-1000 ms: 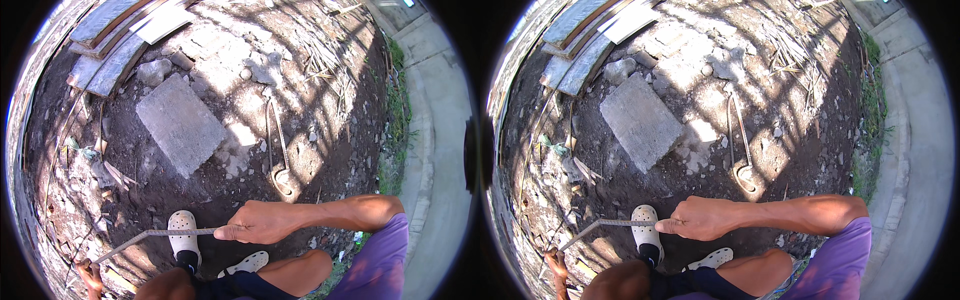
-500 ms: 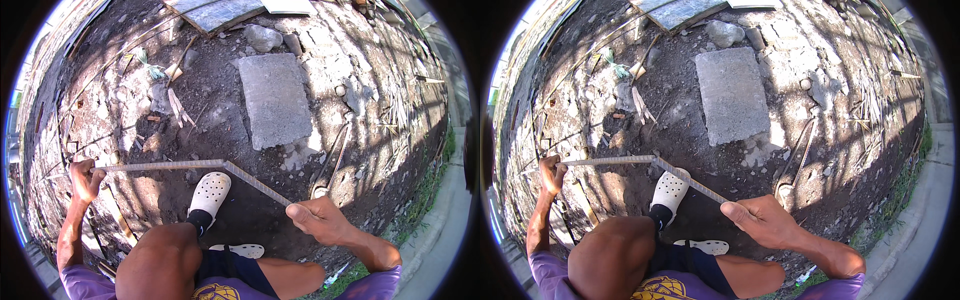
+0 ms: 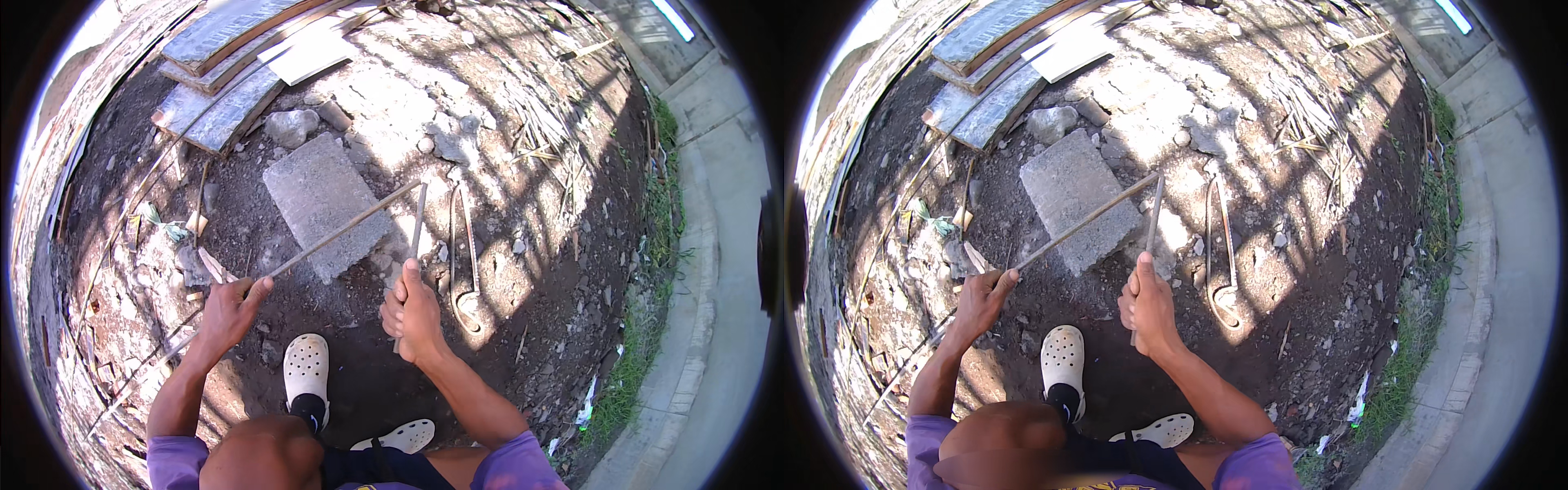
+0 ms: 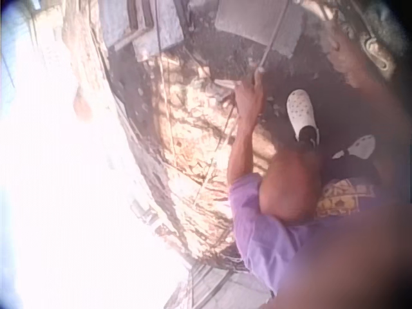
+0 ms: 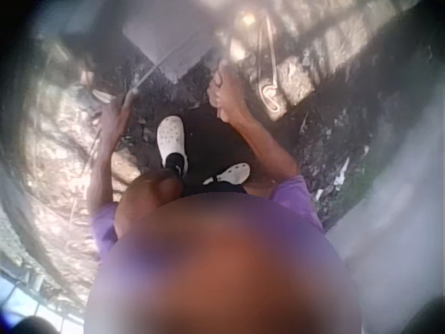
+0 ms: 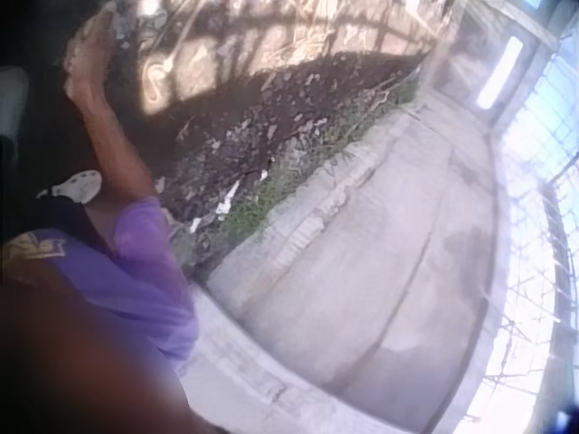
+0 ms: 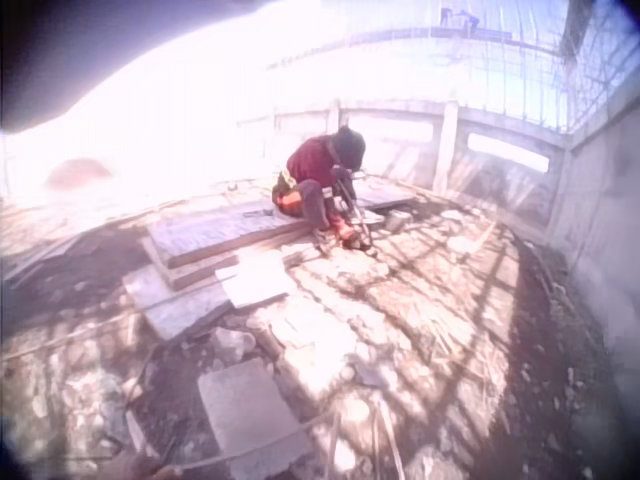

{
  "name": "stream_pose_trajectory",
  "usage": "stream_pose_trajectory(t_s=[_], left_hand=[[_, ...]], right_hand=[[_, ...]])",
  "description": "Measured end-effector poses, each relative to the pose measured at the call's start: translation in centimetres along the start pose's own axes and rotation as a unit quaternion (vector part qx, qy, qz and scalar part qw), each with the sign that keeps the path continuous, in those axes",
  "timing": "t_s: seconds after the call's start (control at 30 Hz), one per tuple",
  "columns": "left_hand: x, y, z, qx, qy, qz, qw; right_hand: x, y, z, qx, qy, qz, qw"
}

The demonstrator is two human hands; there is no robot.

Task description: The person uses a hacksaw to cut a metal rod resting on a concrete block. They reposition the rod and saw multiple times, then briefly handle a wooden plank before resuming sawing.

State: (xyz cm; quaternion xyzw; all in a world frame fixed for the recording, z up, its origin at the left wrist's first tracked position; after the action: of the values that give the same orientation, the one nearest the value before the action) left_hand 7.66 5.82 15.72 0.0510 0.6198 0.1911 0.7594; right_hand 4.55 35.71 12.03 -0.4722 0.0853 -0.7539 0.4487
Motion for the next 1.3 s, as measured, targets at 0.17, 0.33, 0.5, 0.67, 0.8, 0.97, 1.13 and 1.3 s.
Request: stream_pose_trajectory(t_s=[0.17, 0.33, 0.5, 0.67, 0.8, 0.97, 1.13, 1.3], left_hand=[[4.5, -4.8, 5.8, 0.006, -0.138, 0.055, 0.989], [8.2, -7.4, 9.1, -0.043, -0.105, 0.038, 0.993], [6.9, -7.6, 9.1, -0.039, -0.038, 0.103, 0.993], [4.2, -6.2, 8.1, -0.011, 0.050, 0.116, 0.992], [2.6, -4.6, 8.7, 0.007, 0.091, 0.101, 0.991], [-2.6, -2.5, 10.1, 0.043, 0.141, 0.056, 0.987], [-10.6, -1.9, 12.0, 0.042, 0.225, 0.043, 0.973], [-17.3, -0.9, 12.1, 0.042, 0.271, 0.029, 0.961]], right_hand=[[-14.1, -11.7, 5.7, -0.018, 0.020, 0.689, 0.724], [-20.1, -11.4, 10.1, 0.090, -0.009, 0.716, 0.692], [-17.9, -19.9, 5.0, -0.121, 0.079, 0.778, 0.612], [-16.1, -36.7, 1.1, -0.532, 0.382, 0.564, 0.503], [-19.2, -34.3, -1.8, -0.523, 0.298, -0.125, 0.789], [-29.0, -17.1, -10.2, -0.345, 0.345, -0.343, 0.803], [-39.0, -7.0, -15.5, -0.139, 0.571, -0.309, 0.748], [-39.6, -10.7, -15.3, -0.332, 0.487, -0.103, 0.801]])
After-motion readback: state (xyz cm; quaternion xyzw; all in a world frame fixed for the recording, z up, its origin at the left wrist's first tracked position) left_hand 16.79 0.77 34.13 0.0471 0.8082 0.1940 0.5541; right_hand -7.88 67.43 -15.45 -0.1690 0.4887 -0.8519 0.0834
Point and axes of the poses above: each hand's wrist, its own z-axis away from the middle knuckle, its own x-axis out of the palm, y = z × x, the point moved 2 cm from there along -z, towards the middle knuckle, and after that the axes turned 9 degrees about -z, right-handed, at the moved point
